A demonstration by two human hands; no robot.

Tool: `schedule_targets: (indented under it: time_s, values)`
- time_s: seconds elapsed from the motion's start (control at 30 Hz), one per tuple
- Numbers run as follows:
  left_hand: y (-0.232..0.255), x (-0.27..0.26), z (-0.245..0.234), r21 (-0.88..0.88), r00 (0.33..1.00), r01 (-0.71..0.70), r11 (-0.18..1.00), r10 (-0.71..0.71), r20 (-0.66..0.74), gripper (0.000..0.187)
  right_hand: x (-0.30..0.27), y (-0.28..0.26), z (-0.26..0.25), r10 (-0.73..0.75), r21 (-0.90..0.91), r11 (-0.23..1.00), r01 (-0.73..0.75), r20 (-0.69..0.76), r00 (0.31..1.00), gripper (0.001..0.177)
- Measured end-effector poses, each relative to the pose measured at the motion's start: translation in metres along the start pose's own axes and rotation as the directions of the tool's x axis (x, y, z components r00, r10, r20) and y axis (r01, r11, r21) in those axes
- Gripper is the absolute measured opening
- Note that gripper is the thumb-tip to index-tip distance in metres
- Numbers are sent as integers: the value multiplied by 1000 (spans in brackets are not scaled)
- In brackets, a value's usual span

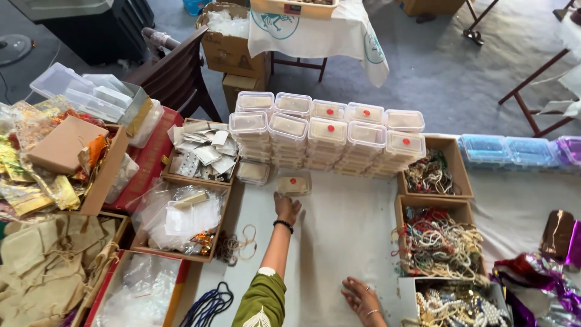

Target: The person places small items into beige cloth pouches, ties them shut, and then places them into clear plastic containers. They also handle and sort various necklaces and strings from boxes on the table.

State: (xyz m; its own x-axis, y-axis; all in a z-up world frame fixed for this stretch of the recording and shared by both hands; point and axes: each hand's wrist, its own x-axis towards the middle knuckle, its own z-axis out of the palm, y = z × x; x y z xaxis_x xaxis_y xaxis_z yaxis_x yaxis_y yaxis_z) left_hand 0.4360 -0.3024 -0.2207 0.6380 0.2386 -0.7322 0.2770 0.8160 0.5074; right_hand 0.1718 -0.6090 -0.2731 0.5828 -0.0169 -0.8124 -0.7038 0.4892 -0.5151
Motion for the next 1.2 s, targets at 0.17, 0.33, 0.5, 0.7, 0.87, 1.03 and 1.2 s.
schedule_targets:
  time_s: [0.17, 0.33, 0.5, 0.7, 0.87, 1.03, 1.2]
  values:
    - [-66, 68, 23, -203, 971, 238, 950, -232, 55, 29, 22, 0, -9, 68, -26, 997, -69, -46, 997, 40]
    - [-85, 69, 39, -394, 855, 516, 760, -430, 290, 25, 29, 6, -12, 57, -59, 996, -63, -97, 994, 42]
    - [-50, 61, 32, -633, 975, 198, 748, -84, 207, 32, 7, -8, 5, 88, -47, 994, -96, -141, 986, 41]
    - [-27, 52, -44, 455, 861, -500, 737, 362, 358, 17, 5, -11, 9, 50, -102, 993, -63, -126, 991, 40]
    - [85, -98, -65, 942, 382, -209, -264, 864, 327, 32, 4, -9, 7, 10, -87, 996, -15, -65, 998, 40]
    - [116, -94, -122, 948, 425, 1, -318, 859, 287, 33, -11, -14, 13, -6, -64, 998, 6, -7, 1000, 39]
    - [138, -109, -151, 963, 491, -42, -267, 834, 253, 31, -20, -18, 17, -45, -63, 997, 47, 33, 998, 38]
